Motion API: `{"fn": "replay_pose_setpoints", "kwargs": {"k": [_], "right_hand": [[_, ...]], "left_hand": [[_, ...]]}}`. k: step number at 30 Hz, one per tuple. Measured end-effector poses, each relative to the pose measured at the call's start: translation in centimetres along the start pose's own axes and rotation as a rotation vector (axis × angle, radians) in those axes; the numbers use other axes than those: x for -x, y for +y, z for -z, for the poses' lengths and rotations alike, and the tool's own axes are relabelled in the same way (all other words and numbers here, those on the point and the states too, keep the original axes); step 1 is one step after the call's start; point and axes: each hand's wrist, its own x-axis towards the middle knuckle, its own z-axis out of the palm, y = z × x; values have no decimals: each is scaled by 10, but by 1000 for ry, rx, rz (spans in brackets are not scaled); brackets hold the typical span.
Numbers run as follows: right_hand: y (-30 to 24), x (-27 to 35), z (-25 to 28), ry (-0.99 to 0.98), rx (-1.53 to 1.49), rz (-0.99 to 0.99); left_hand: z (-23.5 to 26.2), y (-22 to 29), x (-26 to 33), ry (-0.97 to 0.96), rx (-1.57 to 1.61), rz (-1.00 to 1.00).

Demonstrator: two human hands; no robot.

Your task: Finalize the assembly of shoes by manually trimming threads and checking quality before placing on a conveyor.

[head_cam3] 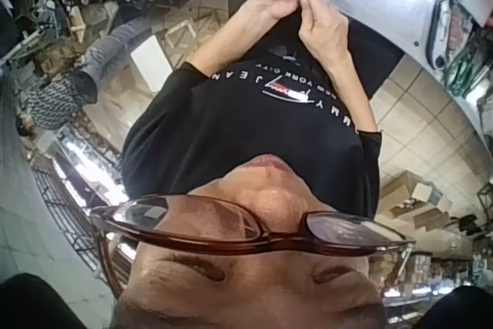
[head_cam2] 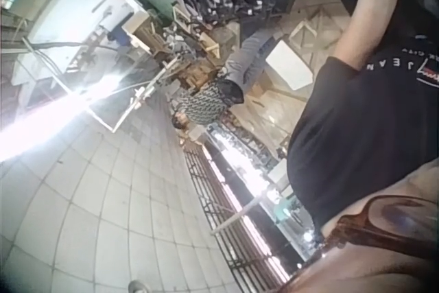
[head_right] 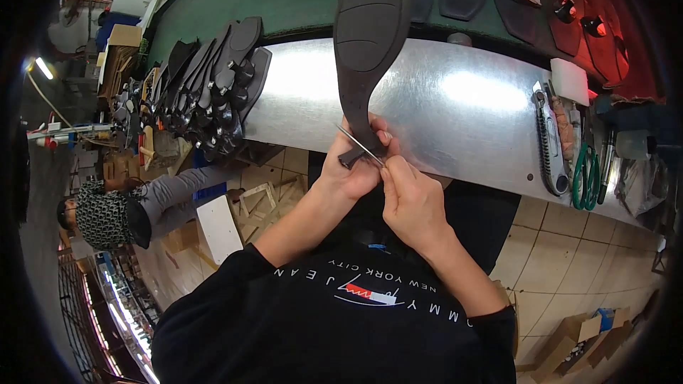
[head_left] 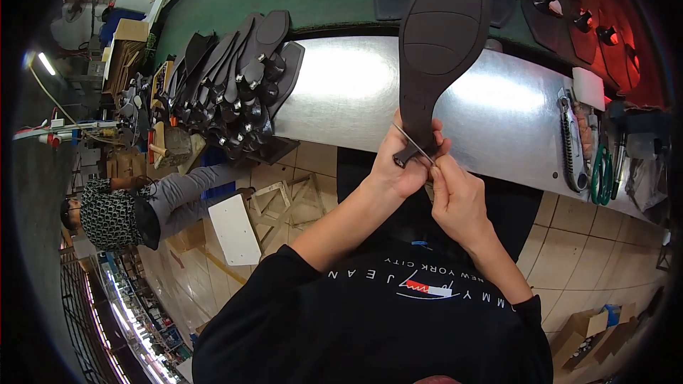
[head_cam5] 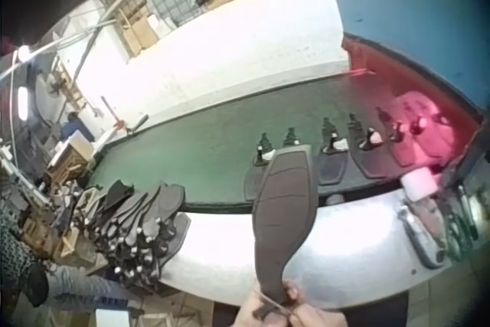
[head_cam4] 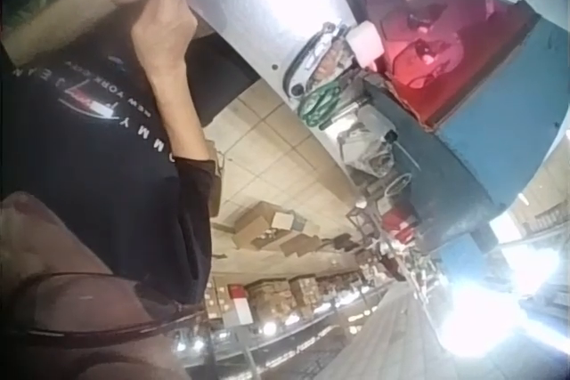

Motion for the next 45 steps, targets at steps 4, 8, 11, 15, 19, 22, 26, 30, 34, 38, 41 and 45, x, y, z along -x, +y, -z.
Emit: {"fn": "replay_pose_setpoints", "kwargs": {"k": [4, 8, 11, 15, 19, 22, 26, 30, 34, 38, 41, 45], "right_hand": [[-1, 2, 1, -88, -84, 70], [-5, 10, 2, -157, -90, 58], [-9, 16, -4, -210, -148, 198], [-6, 2, 19, -168, -445, -104], [-10, -3, 11, -251, -625, -186], [7, -2, 14, -269, -849, -378], [6, 0, 29, -265, -1307, -574], [8, 3, 34, -323, -1597, -634], [10, 2, 33, -315, -1602, -688], [3, 1, 29, -288, -1464, -700], [13, 2, 22, -257, -1443, -718], [15, 0, 20, -165, -1305, -690]], "left_hand": [[19, 7, -9, -138, 102, 170], [9, 10, -9, -94, 20, 167], [-7, 14, -14, 138, 187, 182], [-18, 24, 0, 103, -154, 141], [-11, 8, 4, 107, -302, 66], [-12, 9, 8, -116, -195, 168], [-18, 14, 14, -219, -300, 102], [-14, 15, 16, -204, -366, 76], [1, 14, 10, -240, -425, 51], [-7, 15, 16, -234, -573, -140], [-7, 13, 11, -259, -721, -224], [-5, 12, 5, -263, -711, -200]]}}
